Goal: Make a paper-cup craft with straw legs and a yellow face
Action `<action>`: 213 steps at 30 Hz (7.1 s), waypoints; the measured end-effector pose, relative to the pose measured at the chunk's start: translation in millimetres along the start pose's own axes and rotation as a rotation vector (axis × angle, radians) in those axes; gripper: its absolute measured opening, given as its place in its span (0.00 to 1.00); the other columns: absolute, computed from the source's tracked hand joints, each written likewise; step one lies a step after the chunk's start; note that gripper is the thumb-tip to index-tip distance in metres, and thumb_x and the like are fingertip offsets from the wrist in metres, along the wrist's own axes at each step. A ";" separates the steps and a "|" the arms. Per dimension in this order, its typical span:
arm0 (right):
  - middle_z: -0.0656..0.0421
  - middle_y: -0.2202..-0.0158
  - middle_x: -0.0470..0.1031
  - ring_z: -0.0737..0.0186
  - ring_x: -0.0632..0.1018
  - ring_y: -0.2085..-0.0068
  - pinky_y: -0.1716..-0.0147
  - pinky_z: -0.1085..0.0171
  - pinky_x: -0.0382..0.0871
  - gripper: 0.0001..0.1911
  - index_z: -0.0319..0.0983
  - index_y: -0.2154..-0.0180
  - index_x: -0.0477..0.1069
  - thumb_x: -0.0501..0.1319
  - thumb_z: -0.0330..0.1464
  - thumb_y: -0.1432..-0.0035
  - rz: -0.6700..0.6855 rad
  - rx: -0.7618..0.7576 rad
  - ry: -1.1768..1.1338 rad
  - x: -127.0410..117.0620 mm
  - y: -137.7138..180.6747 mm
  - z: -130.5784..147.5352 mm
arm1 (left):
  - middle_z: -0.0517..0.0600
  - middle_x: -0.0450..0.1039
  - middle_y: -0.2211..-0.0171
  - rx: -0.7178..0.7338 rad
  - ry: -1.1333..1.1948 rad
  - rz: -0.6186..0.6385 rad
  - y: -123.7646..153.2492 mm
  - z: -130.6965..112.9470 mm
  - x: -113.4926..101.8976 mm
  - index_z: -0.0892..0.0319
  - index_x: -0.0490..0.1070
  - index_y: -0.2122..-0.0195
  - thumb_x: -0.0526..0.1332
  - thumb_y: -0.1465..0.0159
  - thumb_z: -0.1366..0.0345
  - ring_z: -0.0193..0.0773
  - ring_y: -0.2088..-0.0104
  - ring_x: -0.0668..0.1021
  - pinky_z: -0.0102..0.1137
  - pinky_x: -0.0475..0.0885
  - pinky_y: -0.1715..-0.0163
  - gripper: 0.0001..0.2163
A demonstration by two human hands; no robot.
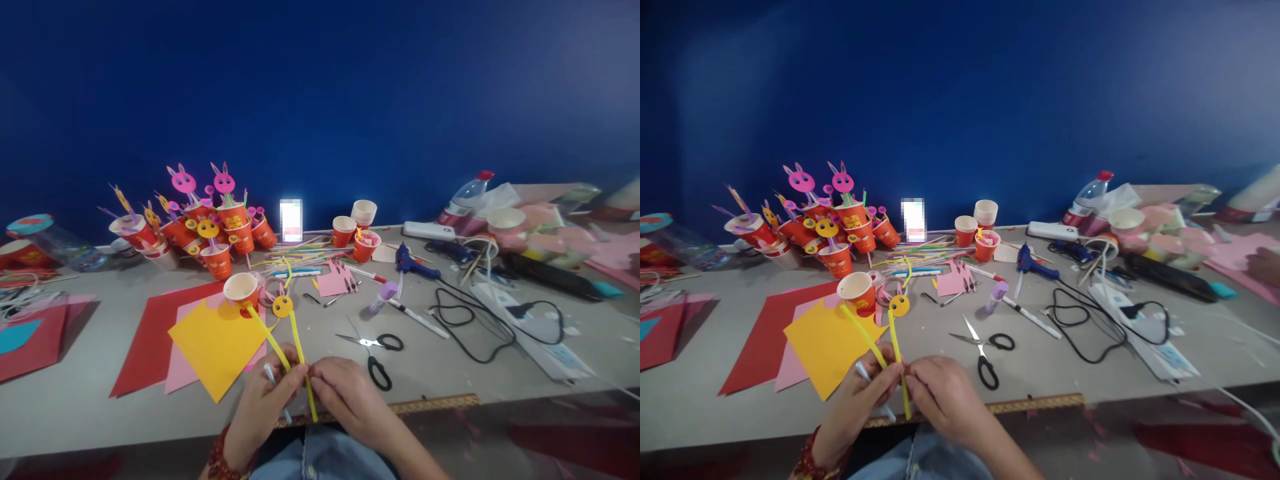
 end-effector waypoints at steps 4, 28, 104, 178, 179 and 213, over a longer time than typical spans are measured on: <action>0.59 0.71 0.72 0.63 0.72 0.69 0.65 0.67 0.63 0.15 0.40 0.69 0.64 0.46 0.33 0.29 0.050 -0.072 0.109 -4.6 -0.8 -0.9 | 0.46 0.68 0.73 0.094 -0.194 -0.016 4.7 -10.5 0.9 0.58 0.71 0.67 0.60 0.34 0.57 0.35 0.71 0.71 0.27 0.67 0.71 0.11; 0.62 0.79 0.65 0.64 0.68 0.75 0.71 0.66 0.59 0.16 0.41 0.76 0.59 0.49 0.30 0.34 -0.016 -0.153 0.070 -2.9 -7.2 -2.7 | 0.54 0.79 0.65 0.522 -0.748 -0.123 14.1 -16.0 11.6 0.58 0.72 0.64 0.51 0.29 0.64 0.41 0.65 0.81 0.30 0.76 0.63 0.11; 0.63 0.79 0.68 0.66 0.69 0.75 0.73 0.69 0.58 0.11 0.40 0.75 0.64 0.53 0.28 0.40 -0.210 0.051 0.085 -25.4 3.9 -9.5 | 0.41 0.58 0.77 0.306 0.273 -0.094 13.3 7.8 15.2 0.55 0.61 0.70 0.60 0.34 0.60 0.30 0.79 0.61 0.25 0.61 0.79 0.10; 0.56 0.72 0.78 0.62 0.76 0.72 0.71 0.66 0.71 0.11 0.38 0.66 0.69 0.51 0.24 0.34 -0.186 -0.394 0.476 -25.9 -1.1 9.7 | 0.44 0.73 0.72 0.385 -0.744 -0.006 13.0 -27.1 20.3 0.54 0.69 0.63 0.56 0.35 0.72 0.35 0.72 0.76 0.26 0.68 0.70 0.05; 0.58 0.74 0.76 0.63 0.75 0.74 0.72 0.66 0.70 0.12 0.39 0.69 0.67 0.51 0.23 0.35 -0.198 -0.402 0.493 -24.3 -1.4 8.7 | 0.45 0.74 0.71 0.368 -0.747 0.010 13.7 -26.6 20.9 0.54 0.69 0.63 0.56 0.36 0.72 0.36 0.71 0.77 0.27 0.68 0.70 0.06; 0.62 0.82 0.69 0.63 0.71 0.79 0.76 0.66 0.64 0.15 0.39 0.74 0.71 0.56 0.35 0.35 -0.372 0.083 0.316 -41.8 10.3 -36.4 | 0.36 0.49 0.82 -0.103 0.462 0.126 -7.9 3.6 23.9 0.56 0.60 0.68 0.59 0.35 0.55 0.26 0.84 0.48 0.22 0.44 0.85 0.13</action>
Point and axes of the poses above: each hand's wrist, its own y-axis away from the middle knuckle, its own x-axis out of the palm, z = x × y, the point moved 2 cm from there along -y, towards the middle knuckle
